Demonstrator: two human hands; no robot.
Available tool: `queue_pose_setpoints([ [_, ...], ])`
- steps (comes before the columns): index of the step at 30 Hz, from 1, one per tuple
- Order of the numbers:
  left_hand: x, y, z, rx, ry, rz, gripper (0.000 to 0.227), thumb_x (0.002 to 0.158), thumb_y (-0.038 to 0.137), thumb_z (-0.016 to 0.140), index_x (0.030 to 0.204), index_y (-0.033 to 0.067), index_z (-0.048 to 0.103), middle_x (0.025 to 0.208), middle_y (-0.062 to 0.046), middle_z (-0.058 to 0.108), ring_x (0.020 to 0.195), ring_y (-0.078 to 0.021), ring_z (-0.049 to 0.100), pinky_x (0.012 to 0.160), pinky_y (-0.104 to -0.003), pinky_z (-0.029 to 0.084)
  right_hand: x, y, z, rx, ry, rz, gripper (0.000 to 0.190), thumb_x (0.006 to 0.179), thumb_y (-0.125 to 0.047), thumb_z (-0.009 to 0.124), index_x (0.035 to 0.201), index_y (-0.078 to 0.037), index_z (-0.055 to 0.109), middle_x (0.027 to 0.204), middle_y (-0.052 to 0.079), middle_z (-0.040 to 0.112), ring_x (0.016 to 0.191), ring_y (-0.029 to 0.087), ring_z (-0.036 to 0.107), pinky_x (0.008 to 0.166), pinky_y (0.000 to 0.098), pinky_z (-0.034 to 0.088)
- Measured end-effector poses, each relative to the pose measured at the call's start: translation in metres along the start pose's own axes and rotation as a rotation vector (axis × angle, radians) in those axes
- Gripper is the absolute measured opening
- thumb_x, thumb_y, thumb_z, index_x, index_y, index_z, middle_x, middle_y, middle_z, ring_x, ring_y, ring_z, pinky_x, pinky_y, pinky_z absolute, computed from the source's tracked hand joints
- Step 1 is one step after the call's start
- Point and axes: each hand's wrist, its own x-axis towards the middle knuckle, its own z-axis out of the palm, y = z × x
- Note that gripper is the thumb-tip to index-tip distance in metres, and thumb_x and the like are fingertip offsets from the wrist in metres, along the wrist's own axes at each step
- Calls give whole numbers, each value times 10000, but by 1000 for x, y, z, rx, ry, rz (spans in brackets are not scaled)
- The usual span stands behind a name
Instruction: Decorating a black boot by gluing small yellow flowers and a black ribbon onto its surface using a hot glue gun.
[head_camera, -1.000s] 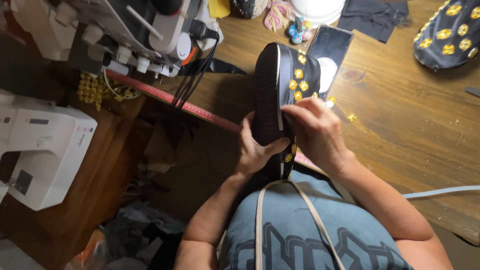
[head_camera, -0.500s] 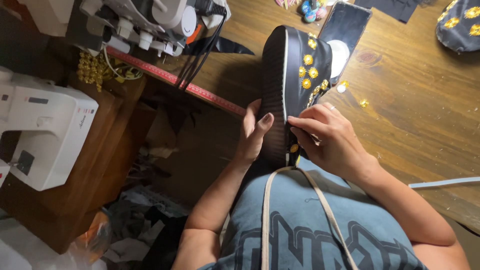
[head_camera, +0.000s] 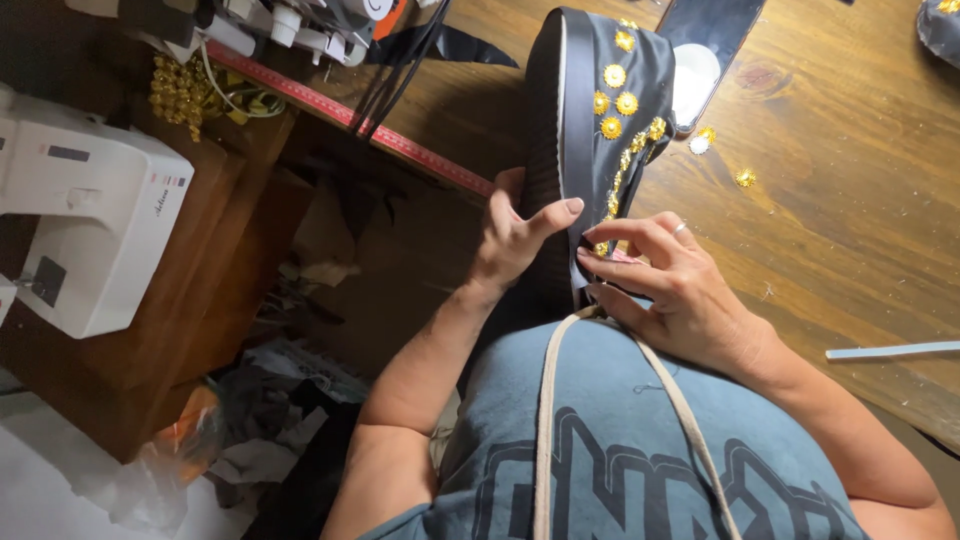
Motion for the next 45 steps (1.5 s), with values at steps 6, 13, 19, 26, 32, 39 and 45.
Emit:
queue_pose_setpoints([
  [6,11,38,-50,-129,-193,-243,813,626,705,834,1234,220,599,1135,-160,712,1133,-298,704,1040,-349,531,-12,11,-2,-104,-31,-28,362,918,-247,740,1279,-232,756,1200,96,590,887,245,509,817,405,485],
  [13,11,53,-73,-221,-424,-286,1006,549,669,890,1372,210,538,1320,-211,658,1286,-347,618,1146,-435,449,-21,20,10,-171,71,-149,326,890,-204,794,1214,-177,783,1140,126,633,847,262,548,758,385,515],
  [19,11,65,-86,-257,-492,-250,1093,574,641,887,1423,73,499,1399,-254,584,1353,-382,558,1166,-470,426,-6,35,0,45,65,-6,297,876,-115,786,1172,-130,808,1082,85,697,753,201,587,662,314,516],
  [26,12,76,-94,-230,-550,-347,1144,587,686,844,1508,152,426,1519,-189,506,1438,-316,479,1242,-407,347,37,57,-4,196,22,128,496,810,100,855,1283,39,719,1016,223,678,606,215,561,500,324,444],
  [32,10,70,-92,-154,-420,-351,1000,512,638,732,1396,202,562,1399,-72,631,1314,-166,597,1063,-282,469,80,84,-19,-190,-93,23,515,874,-207,941,1300,-32,710,1222,208,568,805,260,526,661,387,512],
  [39,15,77,-96,-165,-437,-337,883,535,655,678,1289,195,645,1291,-82,655,1247,-213,647,1000,-306,532,150,120,-23,-106,-329,192,806,740,-227,892,1459,-54,569,1498,180,566,1324,330,547,1090,423,407],
  [45,21,89,-104,15,-448,-342,825,556,770,552,1121,180,662,1012,-154,704,1120,-346,678,901,-390,505,172,130,-15,-10,-291,376,527,749,-191,928,1243,-194,745,1263,45,719,1107,207,653,1026,431,472],
])
